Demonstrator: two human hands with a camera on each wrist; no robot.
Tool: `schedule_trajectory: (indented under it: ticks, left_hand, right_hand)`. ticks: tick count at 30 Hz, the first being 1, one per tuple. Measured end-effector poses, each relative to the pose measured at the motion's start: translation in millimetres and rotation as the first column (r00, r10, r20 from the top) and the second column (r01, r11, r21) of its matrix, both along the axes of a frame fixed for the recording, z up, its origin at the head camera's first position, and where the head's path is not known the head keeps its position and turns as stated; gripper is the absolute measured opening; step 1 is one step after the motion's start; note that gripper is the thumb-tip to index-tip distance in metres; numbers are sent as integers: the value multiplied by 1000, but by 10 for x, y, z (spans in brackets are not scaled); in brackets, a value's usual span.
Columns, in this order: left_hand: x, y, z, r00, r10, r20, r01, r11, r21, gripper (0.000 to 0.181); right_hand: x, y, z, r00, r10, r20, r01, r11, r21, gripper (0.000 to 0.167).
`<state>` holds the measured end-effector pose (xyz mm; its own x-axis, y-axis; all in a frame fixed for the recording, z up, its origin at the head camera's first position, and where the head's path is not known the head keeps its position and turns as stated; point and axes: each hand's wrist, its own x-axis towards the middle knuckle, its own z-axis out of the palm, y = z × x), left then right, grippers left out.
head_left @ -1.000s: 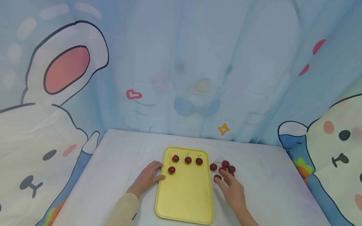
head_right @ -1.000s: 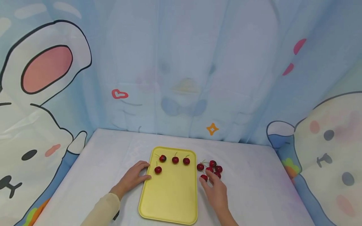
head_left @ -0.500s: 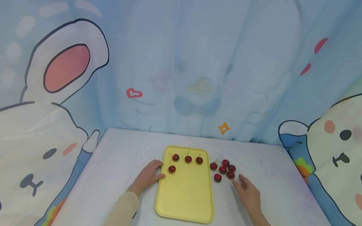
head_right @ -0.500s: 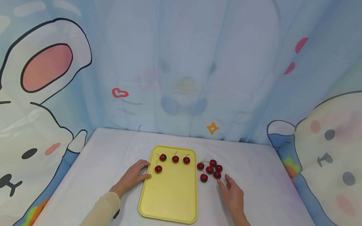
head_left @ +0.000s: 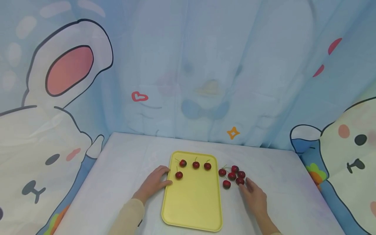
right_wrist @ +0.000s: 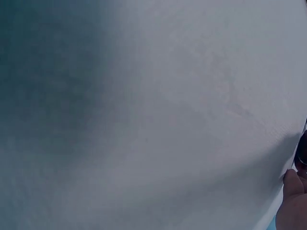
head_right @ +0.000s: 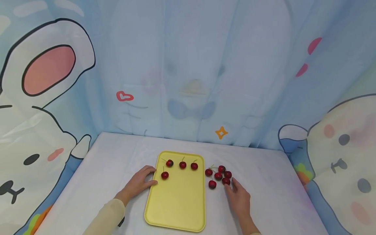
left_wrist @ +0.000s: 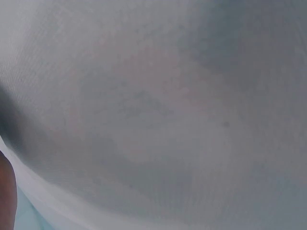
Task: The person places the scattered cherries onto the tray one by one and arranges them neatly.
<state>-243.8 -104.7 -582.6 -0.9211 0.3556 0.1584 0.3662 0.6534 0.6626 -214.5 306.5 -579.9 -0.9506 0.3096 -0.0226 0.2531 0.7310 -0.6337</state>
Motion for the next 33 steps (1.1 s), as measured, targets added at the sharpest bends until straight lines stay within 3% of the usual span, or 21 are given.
schedule_trajectory:
  ticks: [16,22,26,33]
  left_hand:
    - [-1,4,26,1000,8,14,-8,1000,-16,50]
    - [5,8,9,1000,-1,20,1,1000,-26,51]
    - [6,11,4,1000,8,20,-8,1000,-21,51]
    - [0,7,-5,1000,8,-1,-8,1000,-16,50]
  right_hand:
    - [-69,-108,-66,993,-7,-117,18,996,92,46]
    - [-46,-78,-63,994,-17,-106,27,995,97,45]
    - [-33,-53,-6,995,-43,-89,50,996,75,46]
    - [-22,-201,225,989,-29,-146,36,998,50,46]
